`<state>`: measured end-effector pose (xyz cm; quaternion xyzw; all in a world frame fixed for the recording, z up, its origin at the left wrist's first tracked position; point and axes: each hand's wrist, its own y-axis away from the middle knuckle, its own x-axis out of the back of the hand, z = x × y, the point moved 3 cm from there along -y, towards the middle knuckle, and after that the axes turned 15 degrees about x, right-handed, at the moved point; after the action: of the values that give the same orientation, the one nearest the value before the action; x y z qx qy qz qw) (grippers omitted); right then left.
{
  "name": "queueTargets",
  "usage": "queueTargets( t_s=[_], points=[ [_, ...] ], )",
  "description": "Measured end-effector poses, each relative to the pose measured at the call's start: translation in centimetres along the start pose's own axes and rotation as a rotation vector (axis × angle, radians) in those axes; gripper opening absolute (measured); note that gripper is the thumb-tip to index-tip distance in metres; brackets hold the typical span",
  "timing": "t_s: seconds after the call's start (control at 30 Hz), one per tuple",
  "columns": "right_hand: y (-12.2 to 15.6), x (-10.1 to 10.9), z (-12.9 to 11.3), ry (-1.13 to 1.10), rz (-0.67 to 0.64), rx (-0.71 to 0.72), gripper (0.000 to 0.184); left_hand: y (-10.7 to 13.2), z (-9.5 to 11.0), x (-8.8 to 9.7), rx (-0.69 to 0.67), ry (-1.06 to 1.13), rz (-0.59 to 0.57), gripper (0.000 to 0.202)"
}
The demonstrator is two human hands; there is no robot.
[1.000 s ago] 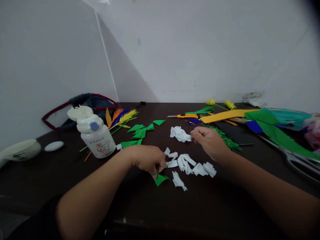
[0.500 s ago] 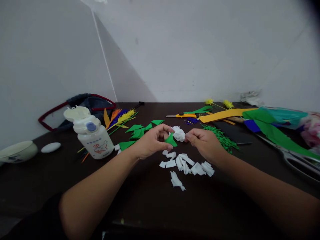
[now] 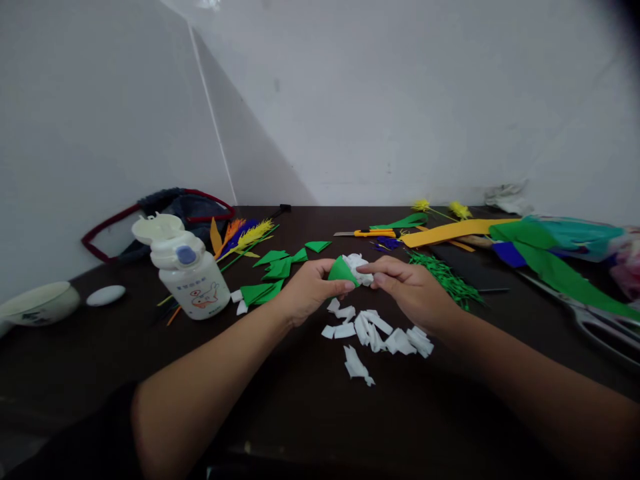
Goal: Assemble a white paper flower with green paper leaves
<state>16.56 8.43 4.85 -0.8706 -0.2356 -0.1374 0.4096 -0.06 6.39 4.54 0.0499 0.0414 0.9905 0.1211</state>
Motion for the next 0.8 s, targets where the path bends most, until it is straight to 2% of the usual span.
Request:
queueTargets(
  t_s=[0.1, 0.23, 0.33, 0.43, 0.57, 0.7, 0.8],
  points=[
    [0.0, -0.4, 0.0, -0.076, -0.008, -0.012, 0.023, 0.0, 0.0, -0.1, -0.002, 0.001, 0.039, 0.014],
    [0.0, -0.5, -0.3, -0.156, 0.103, -0.059, 0.022, 0.0, -0.2, -0.3, 0.020, 0.004, 0.082, 0.013],
    [0.2, -0.6, -0.7, -0.065, 0.127, -0.051, 0.012, 0.0, -0.2, -0.5, 0.008, 0.000, 0.100, 0.013],
    [0.2, -0.6, -1.3, 0.062, 0.087, 0.047, 0.007, 0.1, -0.2, -0.7, 0.019, -0.012, 0.115, 0.012],
    [0.0, -0.4, -1.7, 0.165, 0.095, 0.155, 0.005, 0.4, 0.0, -1.0, 0.018, 0.032, 0.077, 0.011],
    [-0.1, -0.4, -1.6, 0.187, 0.096, 0.175, 0.008, 0.5, 0.0, -1.3, 0.049, 0.110, 0.003, 0.013],
    [-0.1, -0.4, -1.6, 0.188, 0.100, 0.176, 0.010, 0.4, -0.2, -1.4, 0.059, 0.137, 0.003, 0.016]
  ],
)
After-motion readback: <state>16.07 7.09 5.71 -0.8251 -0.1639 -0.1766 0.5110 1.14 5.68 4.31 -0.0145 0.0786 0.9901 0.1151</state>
